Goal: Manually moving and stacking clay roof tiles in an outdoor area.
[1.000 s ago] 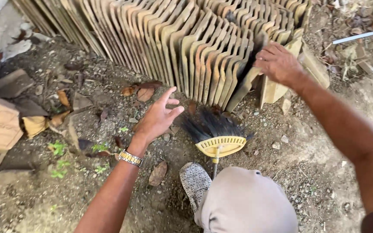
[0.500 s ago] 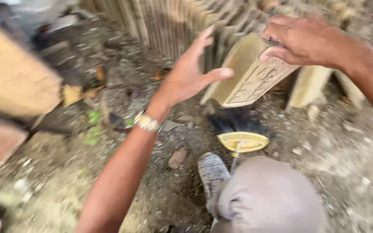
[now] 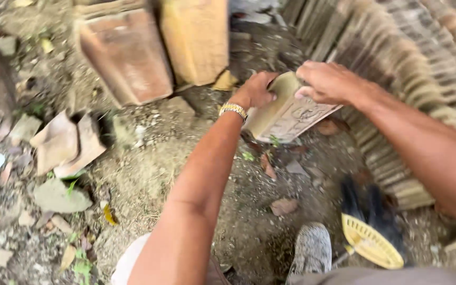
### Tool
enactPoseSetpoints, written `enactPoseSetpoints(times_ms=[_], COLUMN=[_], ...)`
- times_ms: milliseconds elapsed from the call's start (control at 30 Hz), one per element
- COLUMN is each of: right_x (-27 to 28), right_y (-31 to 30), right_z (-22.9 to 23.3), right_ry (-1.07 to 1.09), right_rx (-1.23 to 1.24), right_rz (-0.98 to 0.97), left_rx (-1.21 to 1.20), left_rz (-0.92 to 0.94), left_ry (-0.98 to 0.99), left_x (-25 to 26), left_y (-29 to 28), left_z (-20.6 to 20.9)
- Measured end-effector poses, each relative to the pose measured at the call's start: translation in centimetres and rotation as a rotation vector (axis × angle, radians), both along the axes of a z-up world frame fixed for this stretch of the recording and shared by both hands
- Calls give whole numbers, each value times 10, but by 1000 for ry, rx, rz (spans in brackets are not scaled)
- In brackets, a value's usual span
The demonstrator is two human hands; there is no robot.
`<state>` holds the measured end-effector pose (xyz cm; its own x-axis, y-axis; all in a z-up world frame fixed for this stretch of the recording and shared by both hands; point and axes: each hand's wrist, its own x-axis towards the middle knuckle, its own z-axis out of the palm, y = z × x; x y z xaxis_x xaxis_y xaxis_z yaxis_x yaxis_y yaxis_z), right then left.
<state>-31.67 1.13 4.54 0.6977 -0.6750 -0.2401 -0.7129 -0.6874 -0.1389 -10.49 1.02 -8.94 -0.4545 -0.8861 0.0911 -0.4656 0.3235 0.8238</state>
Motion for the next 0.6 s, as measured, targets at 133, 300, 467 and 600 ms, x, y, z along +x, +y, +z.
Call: enactPoseSetpoints(times_ms=[133, 300, 467, 600], right_x=[41, 16, 34, 81], right_y=[-28, -31, -43, -67], right_z=[-9, -34, -10, 22], right_ry=[109, 168, -63, -345], right_rx=[119, 210, 46, -117], right_rz=[-30, -295, -165, -52], left_rx=[150, 208, 149, -12], left_rz=[130, 274, 258, 569], left_ry=[91, -152, -56, 90], left_x=[32, 29, 58, 122], left_y=[7, 7, -25, -29], left_z=[-7, 5, -17, 45])
